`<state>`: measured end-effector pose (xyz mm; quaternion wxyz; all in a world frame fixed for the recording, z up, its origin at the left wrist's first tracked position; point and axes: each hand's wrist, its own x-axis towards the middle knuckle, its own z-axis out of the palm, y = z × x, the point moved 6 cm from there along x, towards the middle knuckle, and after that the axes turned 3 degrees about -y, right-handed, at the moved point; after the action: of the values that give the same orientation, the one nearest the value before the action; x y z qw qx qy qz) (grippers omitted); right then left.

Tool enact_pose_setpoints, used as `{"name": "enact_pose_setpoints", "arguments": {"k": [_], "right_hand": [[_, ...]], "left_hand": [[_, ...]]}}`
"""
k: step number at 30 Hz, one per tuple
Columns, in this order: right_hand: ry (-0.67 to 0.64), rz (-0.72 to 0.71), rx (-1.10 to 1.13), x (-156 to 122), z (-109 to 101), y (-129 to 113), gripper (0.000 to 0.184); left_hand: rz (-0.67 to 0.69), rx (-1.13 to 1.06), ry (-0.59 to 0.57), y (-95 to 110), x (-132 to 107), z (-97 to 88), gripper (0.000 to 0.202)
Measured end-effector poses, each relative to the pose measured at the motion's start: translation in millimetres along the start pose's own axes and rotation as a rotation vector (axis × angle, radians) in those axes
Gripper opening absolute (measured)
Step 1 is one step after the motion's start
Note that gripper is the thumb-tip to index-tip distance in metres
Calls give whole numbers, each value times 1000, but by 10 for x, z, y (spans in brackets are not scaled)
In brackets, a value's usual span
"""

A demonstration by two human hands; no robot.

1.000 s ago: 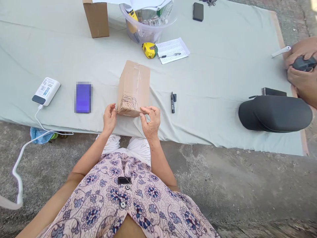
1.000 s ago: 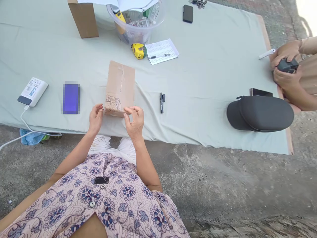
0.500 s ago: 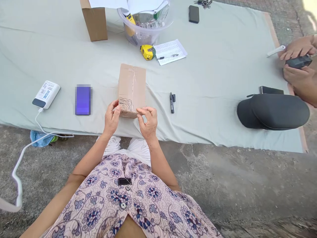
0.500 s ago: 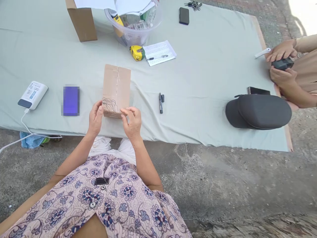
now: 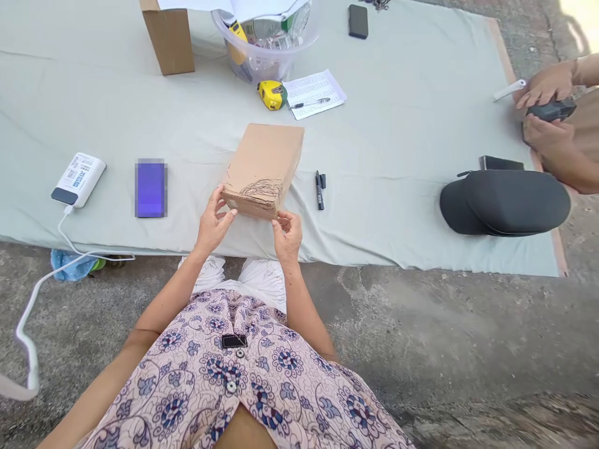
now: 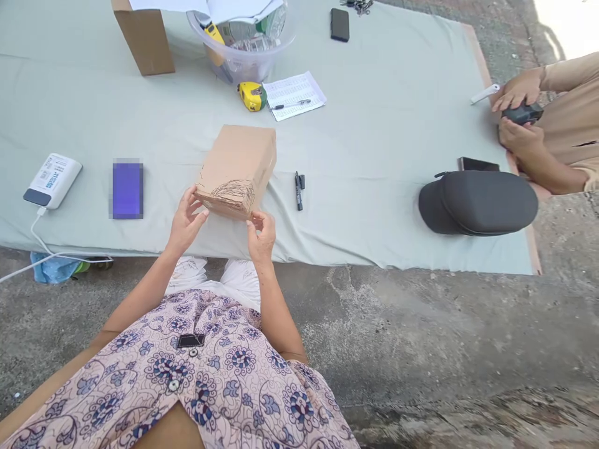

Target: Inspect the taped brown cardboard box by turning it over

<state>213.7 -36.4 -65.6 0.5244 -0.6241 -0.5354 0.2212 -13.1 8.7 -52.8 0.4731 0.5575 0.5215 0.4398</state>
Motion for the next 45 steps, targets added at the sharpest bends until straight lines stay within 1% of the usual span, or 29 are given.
{"name": "enact_pose_setpoints", "arguments": {"k": [1, 3, 6, 7, 9, 11, 13, 14, 17, 19, 23, 26, 31, 36, 39, 41, 42, 43, 44, 45], "right_hand": [[-1, 9, -7, -8, 1, -5, 26], [-1, -9, -26, 3, -24, -94, 34], [-35, -63, -57, 67, -85, -351, 56], [-54, -77, -62, 92, -101, -444, 59], [-63, -96, -54, 137, -135, -609, 56], [-37, -92, -23, 170, -160, -724, 48], [-21, -62, 15, 194, -150, -787, 43], [-23, -42, 27, 204, -134, -808, 44], [-50, -24, 3, 245, -79, -889, 59], [-73, -52, -33, 290, -63, -965, 64], [-110, -65, -51, 419, -78, -1057, 51], [-132, -66, -50, 524, -87, -1071, 46], [-143, -92, -74, 655, -75, -1083, 48], [-137, -4, -54, 681, -52, -1096, 52], [-167, -9, 2, 711, -40, -1028, 56], [-222, 6, 93, 784, -50, -843, 56], [-242, 36, 135, 839, -73, -698, 55], [-224, 84, 145, 906, -128, -519, 54], [-155, 133, 97, 978, -223, -326, 50], [-71, 171, -6, 1044, -335, -141, 42]], "left_hand": [[29, 53, 18, 56, 2, -6, 80], [124, 211, 88, 234, -10, -50, 70], [307, 424, 213, 577, -80, -131, 63], [353, 471, 252, 681, -111, -154, 63], [404, 524, 314, 846, -171, -186, 61], [424, 526, 344, 956, -221, -190, 52], [451, 497, 356, 1032, -262, -171, 41], [466, 481, 357, 1062, -277, -157, 36], [488, 445, 339, 1126, -285, -131, 31], [476, 436, 306, 1158, -260, -139, 31], [459, 460, 253, 1229, -174, -188, 34], [452, 484, 228, 1262, -86, -205, 37], [445, 488, 210, 1269, 47, -203, 39], [460, 460, 204, 1250, 87, -188, 37], [485, 438, 185, 1246, 104, -171, 35], [489, 428, 157, 1242, 125, -158, 35], [488, 428, 142, 1241, 137, -152, 34], [489, 430, 131, 1241, 147, -149, 34], [494, 434, 125, 1243, 153, -148, 34], [499, 439, 123, 1245, 155, -148, 34]]}}
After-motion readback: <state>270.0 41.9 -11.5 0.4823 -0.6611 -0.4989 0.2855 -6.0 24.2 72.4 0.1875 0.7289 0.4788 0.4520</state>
